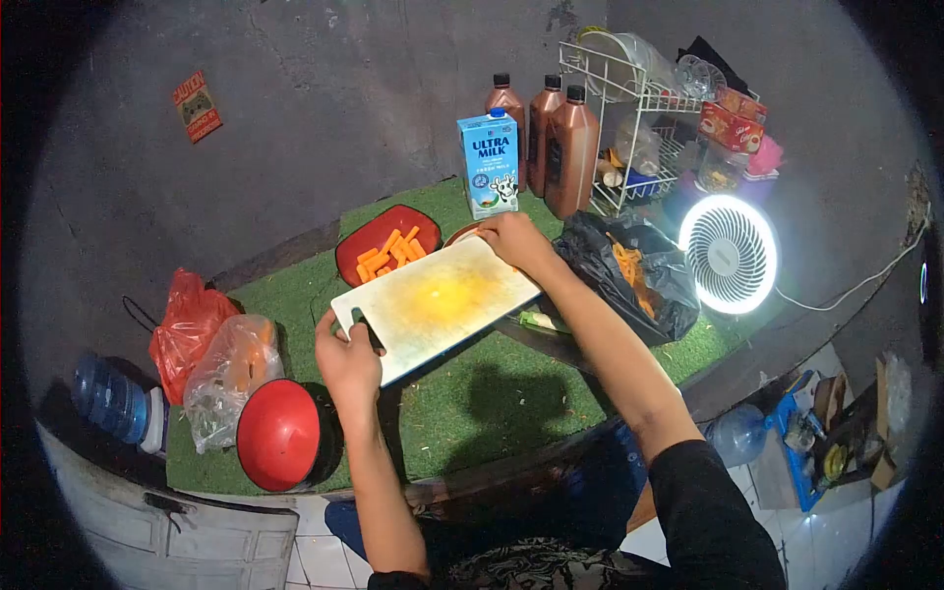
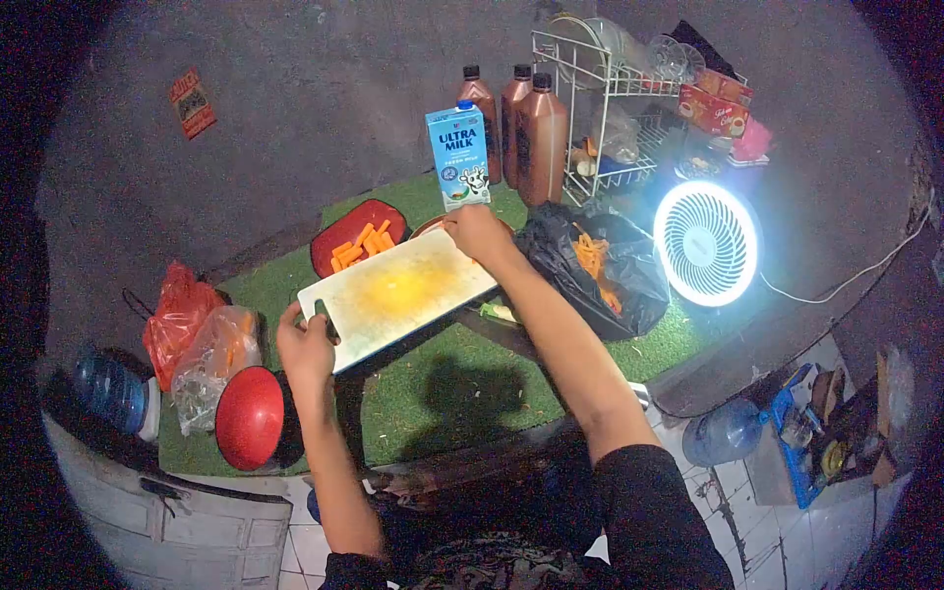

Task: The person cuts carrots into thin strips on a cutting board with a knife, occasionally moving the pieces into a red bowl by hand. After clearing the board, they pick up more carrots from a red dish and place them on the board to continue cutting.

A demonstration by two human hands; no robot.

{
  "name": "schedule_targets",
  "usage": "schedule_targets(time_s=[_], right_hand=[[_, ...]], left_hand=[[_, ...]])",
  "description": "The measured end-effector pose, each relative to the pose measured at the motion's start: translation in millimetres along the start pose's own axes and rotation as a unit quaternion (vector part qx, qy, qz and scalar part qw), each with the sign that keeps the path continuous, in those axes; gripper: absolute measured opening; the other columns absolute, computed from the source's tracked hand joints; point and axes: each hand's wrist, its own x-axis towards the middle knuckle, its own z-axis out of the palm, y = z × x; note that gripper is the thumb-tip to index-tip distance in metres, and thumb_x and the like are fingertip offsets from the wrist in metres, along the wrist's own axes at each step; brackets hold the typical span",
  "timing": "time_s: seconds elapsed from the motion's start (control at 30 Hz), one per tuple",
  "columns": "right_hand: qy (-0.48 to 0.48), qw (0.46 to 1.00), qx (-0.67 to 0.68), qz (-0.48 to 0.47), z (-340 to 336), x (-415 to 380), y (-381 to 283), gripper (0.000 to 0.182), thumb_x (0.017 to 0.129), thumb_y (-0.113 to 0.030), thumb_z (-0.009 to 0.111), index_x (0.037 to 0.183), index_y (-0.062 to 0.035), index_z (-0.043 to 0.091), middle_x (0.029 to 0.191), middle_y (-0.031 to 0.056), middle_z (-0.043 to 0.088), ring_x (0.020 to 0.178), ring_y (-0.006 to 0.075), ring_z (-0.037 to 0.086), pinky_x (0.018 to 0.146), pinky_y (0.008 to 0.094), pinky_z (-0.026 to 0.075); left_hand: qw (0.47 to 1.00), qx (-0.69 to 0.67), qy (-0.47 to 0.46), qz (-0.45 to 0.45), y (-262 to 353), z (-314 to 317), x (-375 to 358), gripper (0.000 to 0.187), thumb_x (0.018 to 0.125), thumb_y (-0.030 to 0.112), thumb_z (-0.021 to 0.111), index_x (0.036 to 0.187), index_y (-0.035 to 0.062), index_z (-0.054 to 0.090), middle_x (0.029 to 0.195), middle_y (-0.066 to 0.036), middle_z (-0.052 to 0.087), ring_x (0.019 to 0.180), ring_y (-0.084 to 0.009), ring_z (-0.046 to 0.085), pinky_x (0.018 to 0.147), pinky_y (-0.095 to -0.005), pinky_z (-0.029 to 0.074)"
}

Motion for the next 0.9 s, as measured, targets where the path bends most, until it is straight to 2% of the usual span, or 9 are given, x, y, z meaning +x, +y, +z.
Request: schedule_targets(time_s=[0.2, 0.3, 0.4, 0.5, 0.53, 0.63, 0.73, 0.83, 0.9], right_hand=[[-0.038, 0.999, 0.024, 0.027, -25.3, 11.2, -7.6, 0.032, 0.089, -0.035, 0.065, 0.095, -0.0062, 0.077, 0.091, 0.0231, 0.072, 0.087, 0.0392, 0.070, 0.085, 0.0460, 0.055], [-0.059, 0.998, 0.026, 0.019, -43.3, 7.5, -16.0, 0.038, 0.088, -0.039, 0.067, 0.101, -0.0048, 0.076, 0.098, 0.0237, 0.072, 0.092, 0.0392, 0.070, 0.087, 0.0452, 0.055], [-0.165, 0.983, -0.085, 0.003, -52.7, -1.4, -24.6, 0.055, 0.081, -0.043, 0.074, 0.125, -0.0106, 0.068, 0.114, 0.0209, 0.070, 0.104, 0.0371, 0.067, 0.093, 0.0437, 0.053], [-0.213, 0.965, -0.152, -0.007, -36.3, -4.8, -23.5, 0.070, 0.072, -0.041, 0.083, 0.127, -0.0021, 0.064, 0.117, 0.0258, 0.067, 0.107, 0.0388, 0.066, 0.093, 0.0444, 0.053], [-0.196, 0.971, -0.136, -0.004, -32.9, -3.7, -26.0, 0.071, 0.070, -0.027, 0.084, 0.132, -0.0019, 0.060, 0.116, 0.0265, 0.067, 0.109, 0.0380, 0.066, 0.093, 0.0451, 0.053], [-0.179, 0.980, -0.088, -0.014, -30.2, 3.3, -29.2, 0.069, 0.071, -0.015, 0.077, 0.136, -0.0027, 0.057, 0.119, 0.0246, 0.067, 0.109, 0.0372, 0.066, 0.093, 0.0450, 0.053], [-0.158, 0.985, -0.036, -0.051, -37.6, 9.5, -29.1, 0.062, 0.072, -0.013, 0.072, 0.133, -0.0060, 0.061, 0.120, 0.0222, 0.068, 0.109, 0.0368, 0.066, 0.093, 0.0435, 0.054], [-0.239, 0.965, -0.107, 0.003, -44.9, 14.8, -31.5, 0.049, 0.076, -0.014, 0.073, 0.125, -0.0092, 0.068, 0.115, 0.0192, 0.070, 0.103, 0.0350, 0.067, 0.093, 0.0414, 0.052], [-0.214, 0.973, -0.088, -0.017, -49.7, 13.8, -28.9, 0.037, 0.078, -0.015, 0.070, 0.114, -0.0102, 0.073, 0.107, 0.0184, 0.072, 0.100, 0.0346, 0.069, 0.091, 0.0413, 0.053]], left_hand=[[1.000, 0.020, 0.006, -0.010, 2.9, -29.1, -17.8, 0.043, 0.095, 0.000, 0.054, 0.135, -0.0096, 0.042, 0.088, -0.012, 0.064, 0.061, -0.0137, 0.060, 0.051, -0.0277, 0.049], [1.000, 0.002, -0.002, -0.029, 6.6, -44.1, -42.2, 0.042, 0.097, 0.000, 0.052, 0.136, -0.0076, 0.042, 0.091, -0.009, 0.063, 0.065, -0.0109, 0.058, 0.051, -0.0252, 0.049], [0.999, -0.005, -0.022, -0.048, -6.4, -63.2, -67.0, 0.042, 0.097, 0.000, 0.051, 0.138, -0.0057, 0.042, 0.091, -0.006, 0.061, 0.067, -0.0085, 0.057, 0.050, -0.0230, 0.048], [0.996, -0.027, -0.029, -0.079, -16.2, -75.2, -85.0, 0.042, 0.097, -0.001, 0.050, 0.138, -0.0047, 0.043, 0.090, -0.005, 0.059, 0.065, -0.0078, 0.055, 0.049, -0.0225, 0.048], [0.996, -0.028, -0.034, -0.084, -14.9, -76.3, -90.1, 0.042, 0.096, -0.003, 0.048, 0.138, -0.0040, 0.043, 0.090, -0.004, 0.057, 0.065, -0.0075, 0.054, 0.048, -0.0222, 0.048], [0.995, -0.053, -0.045, -0.078, -20.0, -78.6, -100.9, 0.043, 0.095, -0.005, 0.047, 0.138, -0.0036, 0.042, 0.090, -0.004, 0.057, 0.066, -0.0077, 0.054, 0.047, -0.0220, 0.049], [0.991, -0.040, -0.073, -0.101, -19.0, -78.4, -109.9, 0.044, 0.096, -0.004, 0.048, 0.139, -0.0023, 0.041, 0.091, -0.006, 0.059, 0.065, -0.0076, 0.054, 0.047, -0.0222, 0.049], [0.988, -0.055, -0.091, -0.109, -34.3, -80.9, -109.6, 0.044, 0.097, -0.003, 0.048, 0.140, -0.0018, 0.041, 0.094, -0.007, 0.061, 0.063, -0.0077, 0.055, 0.047, -0.0226, 0.048], [0.990, -0.045, -0.084, -0.108, -39.5, -80.2, -108.5, 0.044, 0.097, -0.002, 0.048, 0.141, -0.0015, 0.041, 0.093, -0.006, 0.061, 0.062, -0.0072, 0.054, 0.046, -0.0222, 0.047]])
